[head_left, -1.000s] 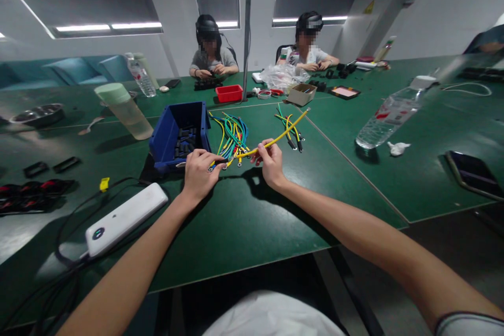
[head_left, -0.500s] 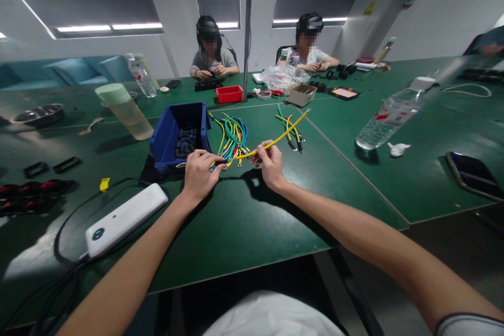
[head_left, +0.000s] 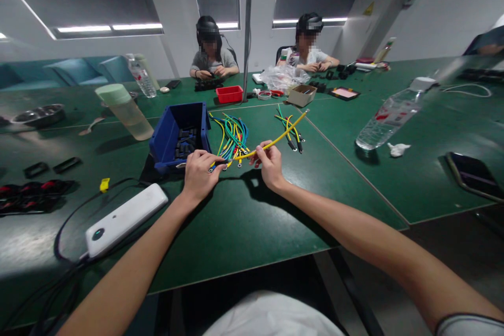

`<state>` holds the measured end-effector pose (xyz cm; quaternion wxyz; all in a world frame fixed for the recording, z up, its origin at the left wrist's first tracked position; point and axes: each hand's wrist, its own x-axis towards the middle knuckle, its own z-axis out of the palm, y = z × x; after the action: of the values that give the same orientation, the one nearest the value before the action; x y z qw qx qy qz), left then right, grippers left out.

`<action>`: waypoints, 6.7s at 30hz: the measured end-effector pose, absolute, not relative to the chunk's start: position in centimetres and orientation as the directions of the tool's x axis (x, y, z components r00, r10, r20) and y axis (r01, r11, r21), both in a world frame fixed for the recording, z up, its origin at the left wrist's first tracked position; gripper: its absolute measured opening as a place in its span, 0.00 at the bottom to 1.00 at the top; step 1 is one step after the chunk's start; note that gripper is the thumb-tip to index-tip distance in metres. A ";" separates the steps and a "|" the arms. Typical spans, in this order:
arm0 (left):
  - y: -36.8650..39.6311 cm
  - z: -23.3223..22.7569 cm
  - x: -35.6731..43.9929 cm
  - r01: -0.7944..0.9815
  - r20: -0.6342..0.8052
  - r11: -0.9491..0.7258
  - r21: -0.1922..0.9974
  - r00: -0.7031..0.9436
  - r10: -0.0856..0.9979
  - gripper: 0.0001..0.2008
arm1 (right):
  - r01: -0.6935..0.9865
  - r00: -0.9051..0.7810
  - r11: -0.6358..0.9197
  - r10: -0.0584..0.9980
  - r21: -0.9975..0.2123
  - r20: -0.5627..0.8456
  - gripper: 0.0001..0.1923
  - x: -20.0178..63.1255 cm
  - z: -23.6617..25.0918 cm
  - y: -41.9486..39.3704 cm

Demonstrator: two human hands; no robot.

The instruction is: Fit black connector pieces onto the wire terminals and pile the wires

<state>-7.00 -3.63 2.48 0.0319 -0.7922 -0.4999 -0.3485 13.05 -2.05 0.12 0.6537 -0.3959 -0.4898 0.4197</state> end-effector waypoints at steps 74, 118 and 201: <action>-3.7 2.3 -6.8 0.811 0.591 -0.508 0.292 0.265 0.762 0.06 | -0.137 0.035 0.342 0.940 -0.930 0.341 0.15 12.6 0.6 -2.7; -4.2 2.6 -6.3 0.781 0.594 -0.549 0.298 0.298 0.747 0.06 | -0.117 -0.028 0.307 0.950 -0.944 0.312 0.15 12.2 0.5 -3.0; -4.4 1.2 -5.7 0.741 0.577 -0.602 0.297 0.363 0.731 0.11 | -0.123 0.084 0.214 0.975 -0.969 0.205 0.19 12.4 0.6 -1.9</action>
<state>-5.68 -4.36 1.17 0.0070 -0.8254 -0.4461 -0.3461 12.39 -1.85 0.59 0.5992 -0.4276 -0.4980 0.4583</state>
